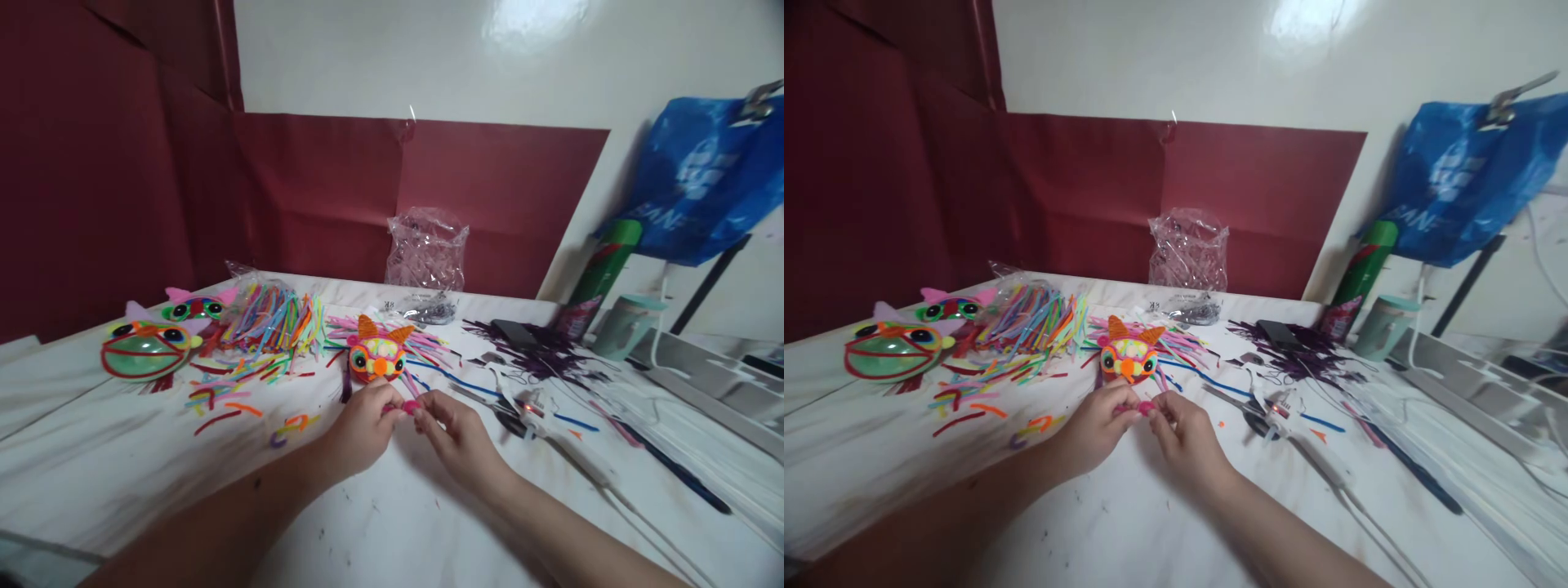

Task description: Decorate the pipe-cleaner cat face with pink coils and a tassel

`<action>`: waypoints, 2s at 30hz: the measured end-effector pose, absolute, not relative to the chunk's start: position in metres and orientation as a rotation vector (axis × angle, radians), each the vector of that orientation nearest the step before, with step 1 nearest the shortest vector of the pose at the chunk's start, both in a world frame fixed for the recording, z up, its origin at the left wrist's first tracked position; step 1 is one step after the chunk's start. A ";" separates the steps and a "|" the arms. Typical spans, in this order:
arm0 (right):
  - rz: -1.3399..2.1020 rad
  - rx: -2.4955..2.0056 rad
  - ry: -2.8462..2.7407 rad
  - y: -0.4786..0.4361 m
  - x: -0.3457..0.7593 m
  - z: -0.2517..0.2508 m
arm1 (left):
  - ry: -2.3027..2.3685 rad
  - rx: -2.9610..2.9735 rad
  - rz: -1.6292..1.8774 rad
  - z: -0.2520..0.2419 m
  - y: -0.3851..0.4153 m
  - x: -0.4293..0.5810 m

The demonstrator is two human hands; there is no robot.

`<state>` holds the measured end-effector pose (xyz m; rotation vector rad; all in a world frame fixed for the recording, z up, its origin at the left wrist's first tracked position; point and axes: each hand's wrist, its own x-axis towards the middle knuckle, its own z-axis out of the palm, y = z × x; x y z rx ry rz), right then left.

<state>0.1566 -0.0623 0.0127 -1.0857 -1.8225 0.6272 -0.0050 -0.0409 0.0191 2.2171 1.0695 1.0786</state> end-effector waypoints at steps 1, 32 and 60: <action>0.584 -1.101 -1.879 -0.063 0.158 0.014 | 1.067 2.233 1.064 0.020 -0.042 -0.005; 0.696 -1.132 -1.869 -0.061 0.162 0.020 | 1.067 2.260 0.997 0.024 -0.042 -0.004; 0.587 -1.158 -1.887 -0.063 0.161 0.017 | 1.049 2.533 0.984 0.020 -0.041 -0.006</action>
